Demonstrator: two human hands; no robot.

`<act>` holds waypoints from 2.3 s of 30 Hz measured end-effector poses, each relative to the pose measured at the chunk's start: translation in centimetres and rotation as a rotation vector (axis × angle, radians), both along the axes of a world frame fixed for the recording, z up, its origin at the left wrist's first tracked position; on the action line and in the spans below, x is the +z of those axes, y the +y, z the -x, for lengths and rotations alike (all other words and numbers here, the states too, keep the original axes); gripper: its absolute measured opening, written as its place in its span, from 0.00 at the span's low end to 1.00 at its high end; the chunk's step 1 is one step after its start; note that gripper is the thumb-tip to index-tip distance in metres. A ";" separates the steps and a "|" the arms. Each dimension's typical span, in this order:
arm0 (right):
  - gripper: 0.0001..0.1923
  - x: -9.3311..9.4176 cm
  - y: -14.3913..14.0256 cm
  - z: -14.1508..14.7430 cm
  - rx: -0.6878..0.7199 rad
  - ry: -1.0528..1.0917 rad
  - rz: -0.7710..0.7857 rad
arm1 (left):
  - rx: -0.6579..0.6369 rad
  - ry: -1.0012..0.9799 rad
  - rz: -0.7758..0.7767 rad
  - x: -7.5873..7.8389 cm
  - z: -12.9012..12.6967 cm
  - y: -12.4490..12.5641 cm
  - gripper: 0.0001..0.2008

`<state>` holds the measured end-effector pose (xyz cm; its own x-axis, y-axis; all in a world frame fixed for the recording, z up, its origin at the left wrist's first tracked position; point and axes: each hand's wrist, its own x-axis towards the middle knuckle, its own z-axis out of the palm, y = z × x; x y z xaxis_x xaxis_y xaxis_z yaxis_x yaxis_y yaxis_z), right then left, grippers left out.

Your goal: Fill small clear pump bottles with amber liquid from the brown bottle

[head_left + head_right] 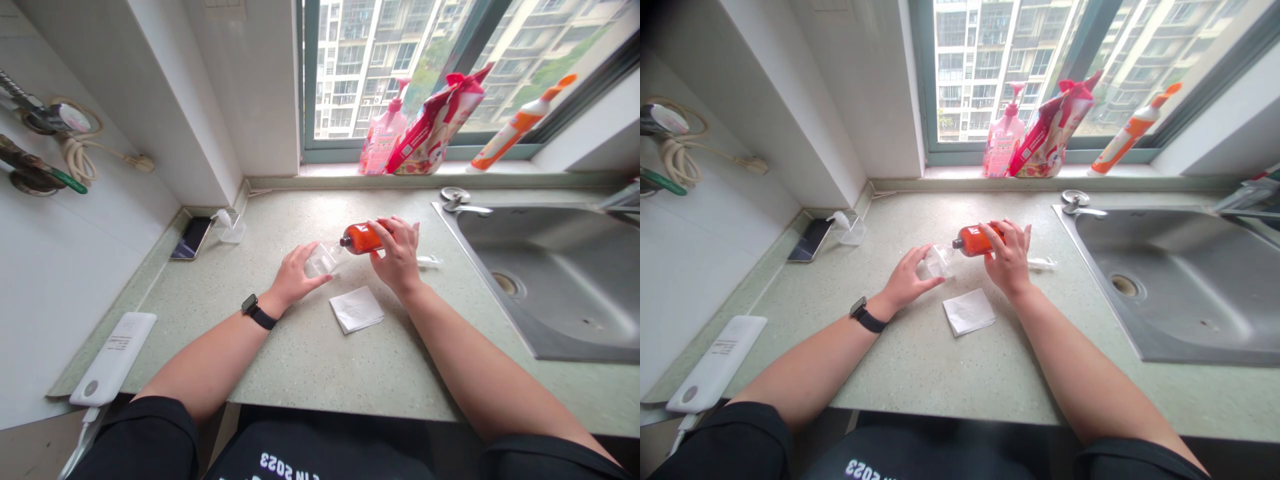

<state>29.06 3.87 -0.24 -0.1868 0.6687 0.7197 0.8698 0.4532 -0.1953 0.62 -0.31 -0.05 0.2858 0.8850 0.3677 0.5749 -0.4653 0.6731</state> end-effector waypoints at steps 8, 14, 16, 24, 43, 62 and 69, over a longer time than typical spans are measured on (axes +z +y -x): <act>0.45 0.0 0.0 0.0 0.006 0.002 -0.010 | -0.003 0.003 0.010 0.1 0.0 0.0 0.41; 0.46 0.0 0.0 -0.1 -0.004 -0.020 -0.013 | -0.003 0.002 0.015 -0.1 0.1 0.1 0.41; 0.46 0.0 0.0 0.0 -0.003 -0.018 -0.017 | -0.004 0.002 0.015 -0.2 0.1 0.1 0.41; 0.47 0.0 0.0 0.0 -0.001 -0.003 0.005 | -0.009 0.004 0.024 0.0 0.0 0.0 0.41; 0.45 0.0 0.0 0.0 -0.001 -0.023 -0.042 | -0.005 0.020 0.030 -0.1 0.0 0.0 0.42; 0.47 0.1 0.0 -0.1 0.000 -0.034 -0.055 | -0.007 0.022 0.019 -0.1 0.1 0.1 0.42; 0.47 0.1 -0.1 0.0 -0.004 -0.025 -0.043 | -0.007 0.021 0.025 -0.3 0.1 0.2 0.42</act>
